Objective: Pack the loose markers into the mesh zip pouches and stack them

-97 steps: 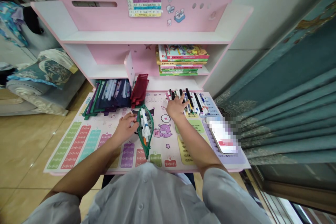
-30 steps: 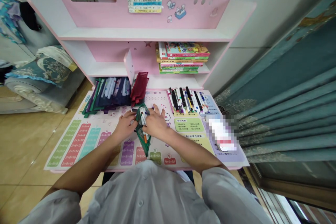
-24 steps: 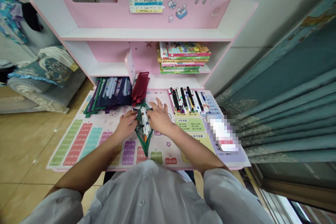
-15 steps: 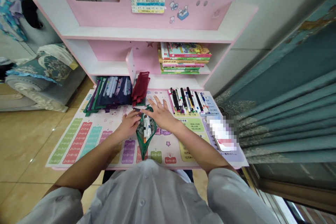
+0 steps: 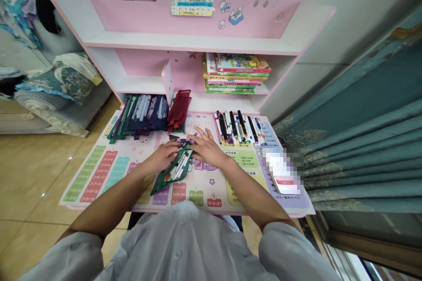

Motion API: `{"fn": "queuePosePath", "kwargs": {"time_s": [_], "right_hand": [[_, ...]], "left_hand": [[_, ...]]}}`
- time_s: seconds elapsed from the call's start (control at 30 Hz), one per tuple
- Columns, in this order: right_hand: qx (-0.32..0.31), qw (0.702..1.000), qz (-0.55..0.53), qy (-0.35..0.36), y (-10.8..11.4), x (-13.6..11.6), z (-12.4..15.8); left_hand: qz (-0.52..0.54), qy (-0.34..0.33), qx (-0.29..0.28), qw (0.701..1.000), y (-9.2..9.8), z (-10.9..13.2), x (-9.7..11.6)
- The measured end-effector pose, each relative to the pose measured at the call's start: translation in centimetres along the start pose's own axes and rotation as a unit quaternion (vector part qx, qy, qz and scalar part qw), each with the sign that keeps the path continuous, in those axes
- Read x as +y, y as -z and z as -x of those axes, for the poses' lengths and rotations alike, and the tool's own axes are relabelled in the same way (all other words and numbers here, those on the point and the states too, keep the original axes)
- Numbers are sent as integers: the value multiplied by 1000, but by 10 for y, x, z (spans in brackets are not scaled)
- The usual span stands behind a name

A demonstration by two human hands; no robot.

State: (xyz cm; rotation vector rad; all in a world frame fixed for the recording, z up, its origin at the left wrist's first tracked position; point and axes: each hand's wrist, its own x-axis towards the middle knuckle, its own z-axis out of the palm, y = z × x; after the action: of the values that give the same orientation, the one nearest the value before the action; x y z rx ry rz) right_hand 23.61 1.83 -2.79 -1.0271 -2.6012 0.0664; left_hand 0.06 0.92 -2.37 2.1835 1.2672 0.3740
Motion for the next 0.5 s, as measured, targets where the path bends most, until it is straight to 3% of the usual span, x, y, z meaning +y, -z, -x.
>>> {"fn": "queuePosePath", "kwargs": {"time_s": [0.23,0.5], "right_hand": [[18,1000,-20,10,1,4,4],[19,994,-81,-76,19,40,21]], "left_hand": [[42,-17,7,999,0,-4,-4],[134,31,113,984,20,-3,-13]]}}
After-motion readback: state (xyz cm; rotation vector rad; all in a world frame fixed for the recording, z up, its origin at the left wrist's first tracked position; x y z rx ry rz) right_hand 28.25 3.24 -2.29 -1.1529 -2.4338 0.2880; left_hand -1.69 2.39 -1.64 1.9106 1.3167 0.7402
